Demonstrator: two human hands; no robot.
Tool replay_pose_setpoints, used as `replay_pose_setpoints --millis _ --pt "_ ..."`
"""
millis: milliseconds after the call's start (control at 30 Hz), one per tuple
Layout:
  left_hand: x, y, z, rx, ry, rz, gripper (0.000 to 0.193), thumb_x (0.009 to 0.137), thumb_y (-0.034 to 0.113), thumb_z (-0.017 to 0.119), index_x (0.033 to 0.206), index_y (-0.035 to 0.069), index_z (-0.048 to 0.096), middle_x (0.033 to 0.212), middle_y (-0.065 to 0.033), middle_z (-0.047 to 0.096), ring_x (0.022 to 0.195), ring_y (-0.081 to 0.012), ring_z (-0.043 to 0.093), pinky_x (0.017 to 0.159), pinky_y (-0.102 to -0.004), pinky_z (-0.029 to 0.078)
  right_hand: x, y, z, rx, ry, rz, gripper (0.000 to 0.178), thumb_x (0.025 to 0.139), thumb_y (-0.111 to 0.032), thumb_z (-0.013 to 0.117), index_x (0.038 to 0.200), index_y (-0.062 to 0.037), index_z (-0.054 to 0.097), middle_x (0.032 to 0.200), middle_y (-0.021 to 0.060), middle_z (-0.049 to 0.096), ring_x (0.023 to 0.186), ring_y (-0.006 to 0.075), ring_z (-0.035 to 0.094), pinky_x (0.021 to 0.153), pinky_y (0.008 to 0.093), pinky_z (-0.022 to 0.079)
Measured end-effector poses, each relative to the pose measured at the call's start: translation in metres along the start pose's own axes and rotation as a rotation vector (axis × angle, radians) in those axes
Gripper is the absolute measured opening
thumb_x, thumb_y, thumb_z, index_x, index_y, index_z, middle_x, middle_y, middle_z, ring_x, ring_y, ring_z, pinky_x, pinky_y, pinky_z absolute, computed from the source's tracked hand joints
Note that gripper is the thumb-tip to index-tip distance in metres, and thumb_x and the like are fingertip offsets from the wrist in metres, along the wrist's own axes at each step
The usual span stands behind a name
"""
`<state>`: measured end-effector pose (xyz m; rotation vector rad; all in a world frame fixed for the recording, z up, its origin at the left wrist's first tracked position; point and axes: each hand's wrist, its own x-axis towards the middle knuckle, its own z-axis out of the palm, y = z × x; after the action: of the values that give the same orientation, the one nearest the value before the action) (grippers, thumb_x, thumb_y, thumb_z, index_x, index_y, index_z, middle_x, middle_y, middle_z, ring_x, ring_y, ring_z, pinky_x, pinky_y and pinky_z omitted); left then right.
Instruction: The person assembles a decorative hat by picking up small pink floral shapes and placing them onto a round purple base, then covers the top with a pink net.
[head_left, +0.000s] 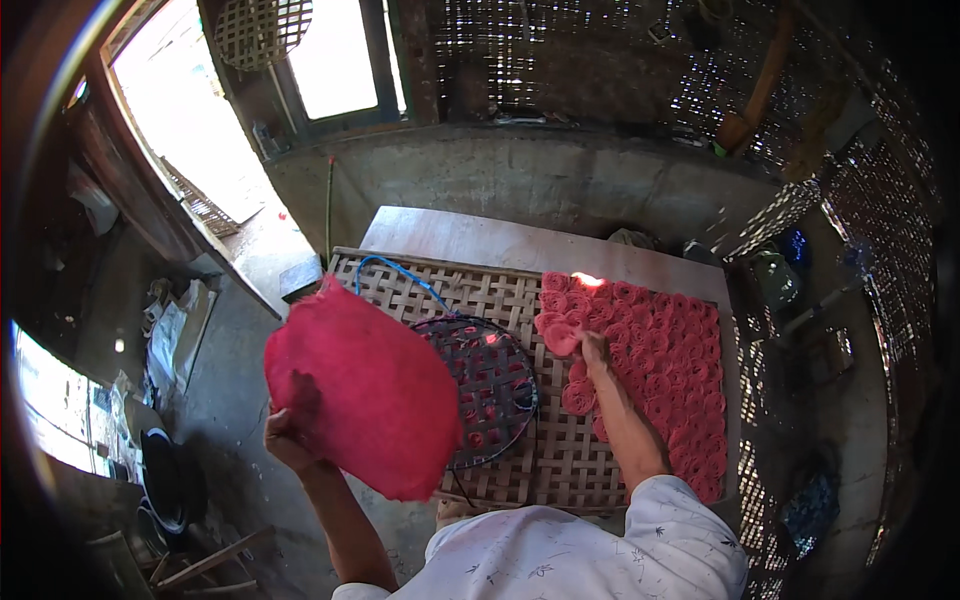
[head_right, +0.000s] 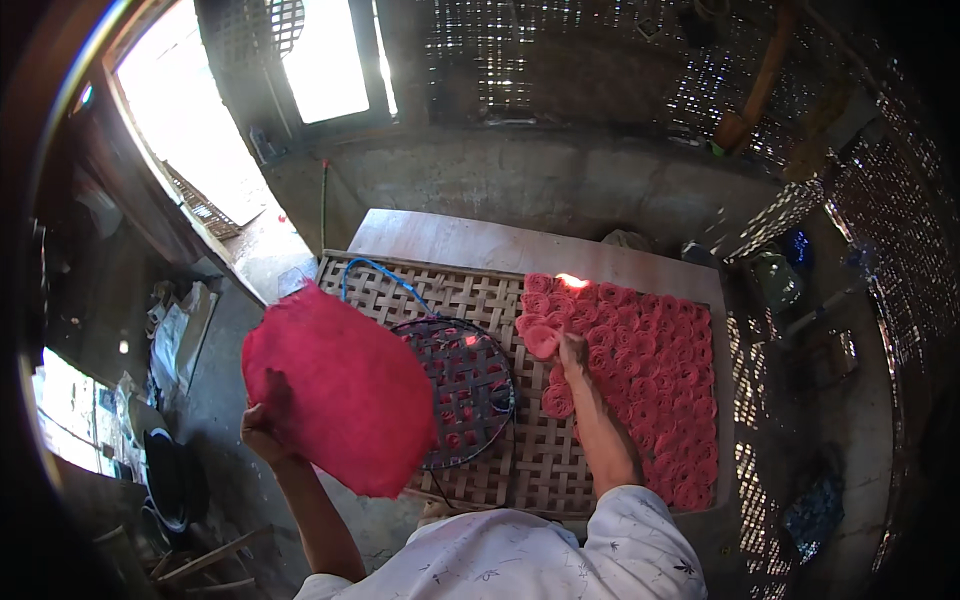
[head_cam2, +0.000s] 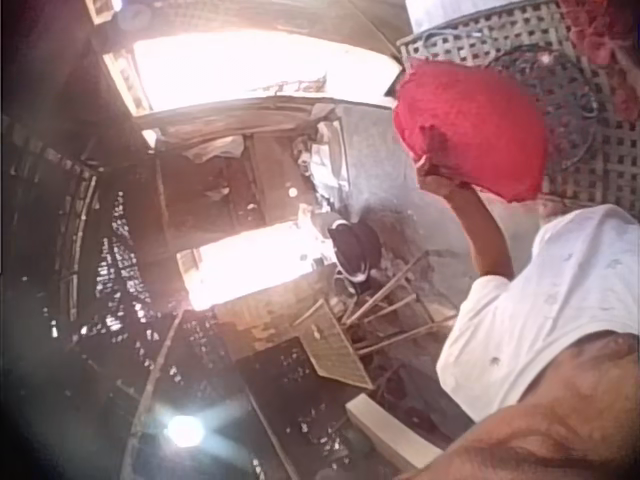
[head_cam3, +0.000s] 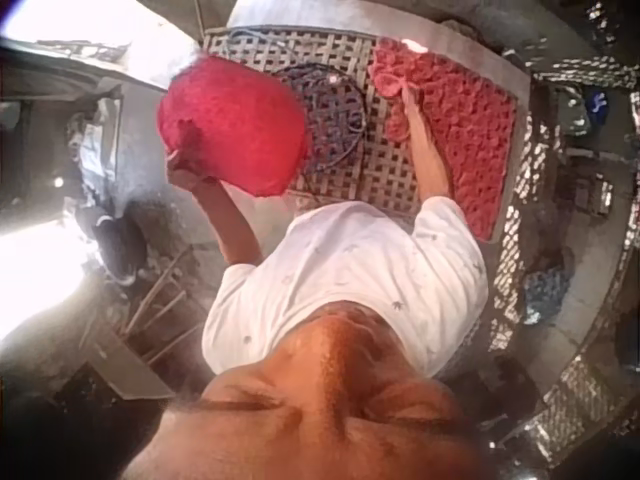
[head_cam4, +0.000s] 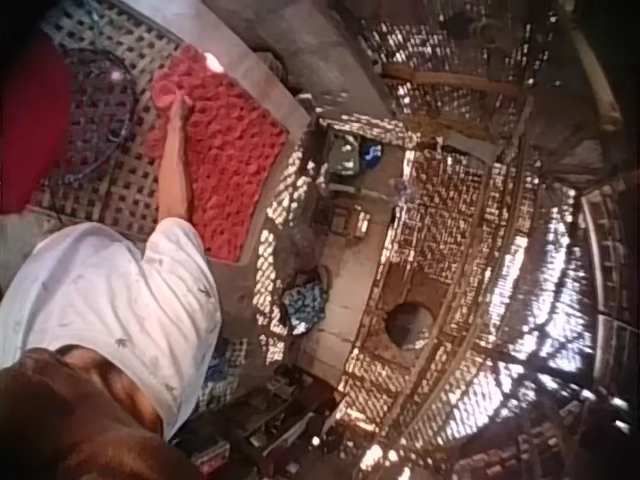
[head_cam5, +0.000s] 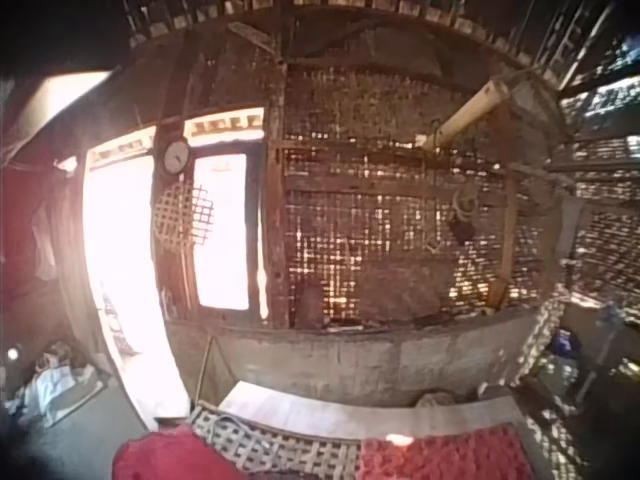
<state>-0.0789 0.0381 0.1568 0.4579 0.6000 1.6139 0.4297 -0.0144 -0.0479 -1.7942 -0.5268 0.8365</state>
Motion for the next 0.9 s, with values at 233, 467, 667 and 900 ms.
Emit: replay_pose_setpoints --millis 233,467,667,900 --pt "0.052 0.025 -0.201 0.29 0.514 0.291 0.007 0.069 0.011 0.053 0.069 0.006 0.058 0.071 -0.0048 0.058 0.064 -0.0201 0.054 0.067 -0.0362 0.046 -0.028 0.004 0.016 -0.854 0.241 -0.519 0.023 0.084 -0.018 0.058 0.099 -0.0013 0.064 0.08 0.016 0.061 0.075 0.0361 0.061 0.069 0.0435 0.05" --pt "0.02 -0.013 -0.255 1.308 1.105 0.222 0.034 0.073 0.027 0.067 0.081 -0.005 0.064 0.079 -0.0198 0.064 0.074 -0.0329 0.061 0.071 -0.0445 0.046 -0.125 -0.001 0.059 -0.43 0.049 -0.195 0.042 0.08 -0.027 0.069 0.109 -0.0002 0.055 0.093 0.0145 0.061 0.083 0.028 0.061 0.07 0.0387 0.049" --pt "0.011 -0.033 -0.259 1.645 1.004 -0.048 0.067 0.069 0.038 0.077 0.117 -0.002 0.053 0.115 -0.0245 0.059 0.099 -0.0408 0.059 0.087 -0.0455 0.046 -0.189 0.045 0.089 -0.092 0.093 0.071 0.06 0.08 -0.029 0.072 0.122 -0.002 0.04 0.096 0.0079 0.059 0.078 0.0168 0.059 0.055 0.0318 0.051" --pt "0.021 -0.049 -0.276 1.558 0.909 0.042 0.068 0.063 0.029 0.082 0.118 -0.002 0.055 0.11 -0.0224 0.062 0.099 -0.0393 0.06 0.088 -0.0438 0.046 -0.187 0.048 0.091 0.421 0.014 0.223 0.01 0.083 -0.014 0.067 0.089 -0.0074 0.062 0.078 0.0007 0.061 0.075 0.0146 0.061 0.067 0.0326 0.052"
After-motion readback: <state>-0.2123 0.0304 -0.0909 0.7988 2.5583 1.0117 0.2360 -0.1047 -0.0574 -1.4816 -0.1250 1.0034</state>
